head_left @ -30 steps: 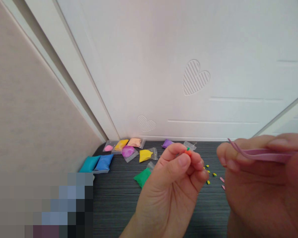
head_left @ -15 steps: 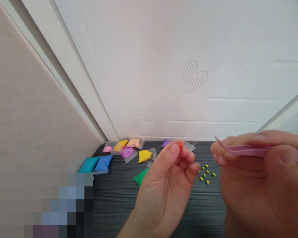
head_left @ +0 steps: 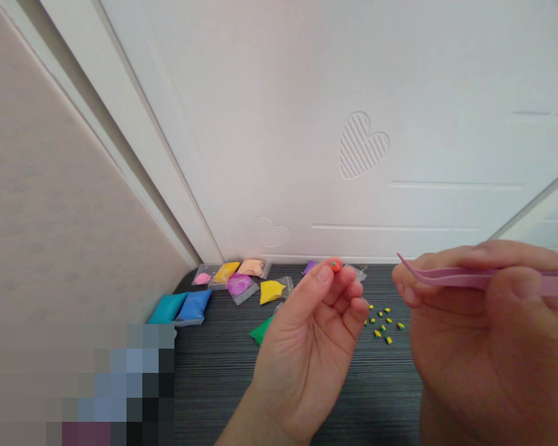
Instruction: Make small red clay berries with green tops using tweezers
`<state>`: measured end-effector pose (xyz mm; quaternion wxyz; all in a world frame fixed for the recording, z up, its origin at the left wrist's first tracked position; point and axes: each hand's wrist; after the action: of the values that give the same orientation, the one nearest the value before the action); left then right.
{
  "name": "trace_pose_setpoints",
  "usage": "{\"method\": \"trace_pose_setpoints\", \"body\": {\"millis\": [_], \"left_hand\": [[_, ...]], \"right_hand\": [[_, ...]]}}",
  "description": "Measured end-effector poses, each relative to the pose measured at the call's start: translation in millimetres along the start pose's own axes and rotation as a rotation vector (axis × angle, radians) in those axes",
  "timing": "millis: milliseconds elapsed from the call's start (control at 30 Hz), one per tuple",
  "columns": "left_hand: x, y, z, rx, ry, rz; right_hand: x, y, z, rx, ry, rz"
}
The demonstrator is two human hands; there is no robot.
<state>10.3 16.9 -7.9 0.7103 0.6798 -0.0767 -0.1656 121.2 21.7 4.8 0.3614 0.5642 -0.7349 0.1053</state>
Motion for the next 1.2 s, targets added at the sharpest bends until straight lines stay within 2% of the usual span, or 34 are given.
{"method": "trace_pose_setpoints", "body": {"millis": [133,633,1200], "left_hand": [[-0.2,1.1,0.7,-0.012,0.03,-0.032],[0.9,0.5,-1.0,0.021,0.087,-0.062],[1.3,0.5,0.5,-0.001,0.08,-0.091]], "right_hand": [[-0.7,0.4,-0.5,0.013,0.029,-0.044],[-3.1,-2.0,-1.7,0.035,0.0,-0.039],[-0.3,-1.4,-0.1,0.027,0.023,-0.052]]}}
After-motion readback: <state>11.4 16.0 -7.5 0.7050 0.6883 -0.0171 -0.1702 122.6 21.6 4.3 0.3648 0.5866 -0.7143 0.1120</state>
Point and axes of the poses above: each hand's wrist, its own z-axis away from the middle knuckle, its own y-axis out of the palm, x = y × z, and after that the axes turned 8 degrees about z, right-handed
